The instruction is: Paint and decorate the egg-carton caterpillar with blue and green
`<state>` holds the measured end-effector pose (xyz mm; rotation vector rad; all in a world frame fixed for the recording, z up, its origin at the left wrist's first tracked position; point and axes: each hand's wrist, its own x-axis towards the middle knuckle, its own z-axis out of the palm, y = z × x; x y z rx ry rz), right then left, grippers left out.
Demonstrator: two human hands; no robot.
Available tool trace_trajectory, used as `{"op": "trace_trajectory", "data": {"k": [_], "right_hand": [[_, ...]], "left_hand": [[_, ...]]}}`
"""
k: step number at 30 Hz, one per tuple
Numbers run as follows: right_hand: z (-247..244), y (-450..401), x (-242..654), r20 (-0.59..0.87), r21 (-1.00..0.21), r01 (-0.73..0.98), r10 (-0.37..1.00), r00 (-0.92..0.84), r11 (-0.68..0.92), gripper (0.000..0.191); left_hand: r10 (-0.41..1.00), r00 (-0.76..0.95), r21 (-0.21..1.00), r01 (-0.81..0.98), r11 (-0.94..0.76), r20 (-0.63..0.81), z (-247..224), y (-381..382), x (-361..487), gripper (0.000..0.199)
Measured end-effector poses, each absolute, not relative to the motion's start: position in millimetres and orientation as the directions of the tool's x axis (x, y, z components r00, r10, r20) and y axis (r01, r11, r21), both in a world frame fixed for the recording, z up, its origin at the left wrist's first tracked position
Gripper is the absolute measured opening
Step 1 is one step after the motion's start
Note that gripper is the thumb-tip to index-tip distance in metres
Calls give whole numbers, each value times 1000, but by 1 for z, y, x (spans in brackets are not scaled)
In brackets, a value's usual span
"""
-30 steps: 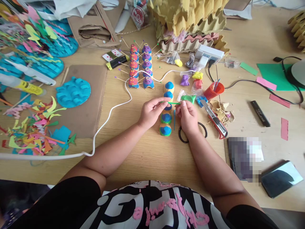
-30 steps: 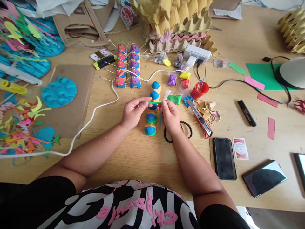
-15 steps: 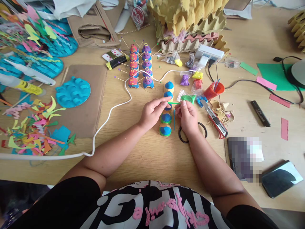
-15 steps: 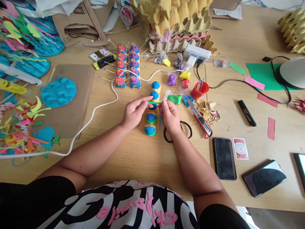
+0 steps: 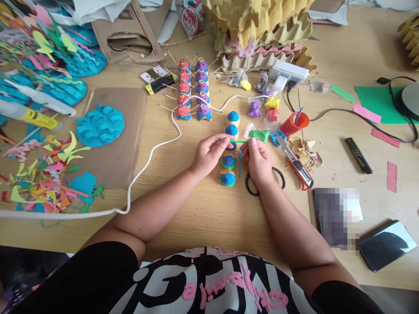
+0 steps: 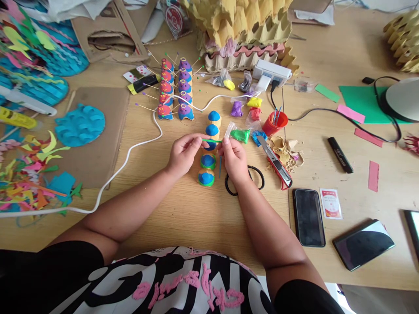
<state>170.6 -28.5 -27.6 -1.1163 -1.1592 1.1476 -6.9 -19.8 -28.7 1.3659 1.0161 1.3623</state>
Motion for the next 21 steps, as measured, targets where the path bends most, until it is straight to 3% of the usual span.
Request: {"op": "trace_trajectory", "data": {"k": [6, 21], "right_hand": [[-25, -28, 169, 83, -990, -109, 996, 26, 85, 60], [-21, -29, 169, 69, -989, -132, 997, -24, 66, 54]], "left_hand": [[976, 16, 965, -148, -215, 219, -41, -16, -3, 49], [961, 20, 958, -83, -275, 277, -46, -12, -4, 47]]}}
